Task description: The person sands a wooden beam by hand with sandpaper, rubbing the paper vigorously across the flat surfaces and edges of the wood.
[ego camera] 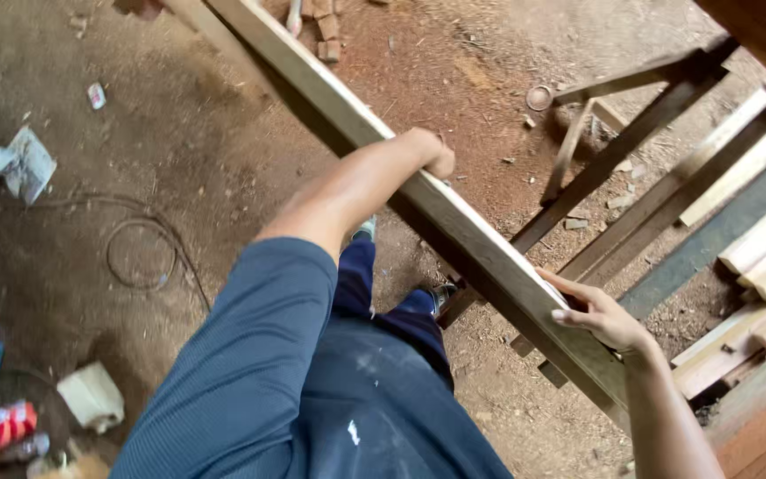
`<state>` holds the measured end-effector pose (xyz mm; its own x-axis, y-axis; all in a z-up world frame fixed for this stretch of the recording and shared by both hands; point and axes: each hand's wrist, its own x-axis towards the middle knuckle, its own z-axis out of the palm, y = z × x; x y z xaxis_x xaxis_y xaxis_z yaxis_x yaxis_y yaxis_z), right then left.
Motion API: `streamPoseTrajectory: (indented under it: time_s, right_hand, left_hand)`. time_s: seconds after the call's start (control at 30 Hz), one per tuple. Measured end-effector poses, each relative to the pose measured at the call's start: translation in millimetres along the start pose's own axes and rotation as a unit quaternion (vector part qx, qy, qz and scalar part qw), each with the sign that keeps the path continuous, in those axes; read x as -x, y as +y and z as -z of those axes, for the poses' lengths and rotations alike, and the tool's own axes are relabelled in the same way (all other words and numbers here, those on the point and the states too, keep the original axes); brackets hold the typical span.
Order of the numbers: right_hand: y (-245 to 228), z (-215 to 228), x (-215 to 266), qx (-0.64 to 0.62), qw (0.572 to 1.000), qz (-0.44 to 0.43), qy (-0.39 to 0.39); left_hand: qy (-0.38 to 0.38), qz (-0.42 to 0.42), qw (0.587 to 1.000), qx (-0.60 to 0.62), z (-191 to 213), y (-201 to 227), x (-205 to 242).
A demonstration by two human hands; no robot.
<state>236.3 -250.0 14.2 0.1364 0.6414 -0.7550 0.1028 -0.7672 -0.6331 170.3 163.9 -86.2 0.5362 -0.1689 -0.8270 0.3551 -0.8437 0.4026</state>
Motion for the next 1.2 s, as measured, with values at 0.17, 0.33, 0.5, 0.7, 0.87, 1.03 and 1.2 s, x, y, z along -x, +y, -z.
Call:
streamPoseTrajectory:
  time_s: [0.17, 0.33, 0.5, 0.7, 0.87, 1.03, 1.2]
  right_hand:
    - [-8, 14, 21, -0.024, 0.991, 0.122, -0.055]
    - [-3, -9, 28, -0.258, 0.962, -0.025, -0.084]
    - [-19, -31, 34, 0.071, 0.996, 0.059, 0.006]
    - [-18, -6, 32, 0.156, 0.982, 0.084, 0.061]
    - [-39, -17, 37, 0.156, 0.982, 0.012, 0.103]
    - [-101, -91, 62, 0.346, 0.912, -0.003, 0.222]
    - [-116, -134, 61, 0.435, 0.789, 0.088, 0.425]
  left_hand:
    - [0.040, -0.023, 0.998, 0.052, 12, 6, 47]
    - [0.086, -0.050, 0.994, 0.041, 30, 20, 106]
    - [0.276, -0.115, 0.953, -0.037, -32, -2, 152]
    - [0.594, -0.302, 0.740, 0.097, -57, -7, 115]
    - [0.498, -0.151, 0.850, 0.078, -31, 6, 128]
    - [0.476, -0.142, 0.866, 0.052, -46, 4, 133]
    - [0.513, -0.188, 0.837, 0.031, -46, -15, 130]
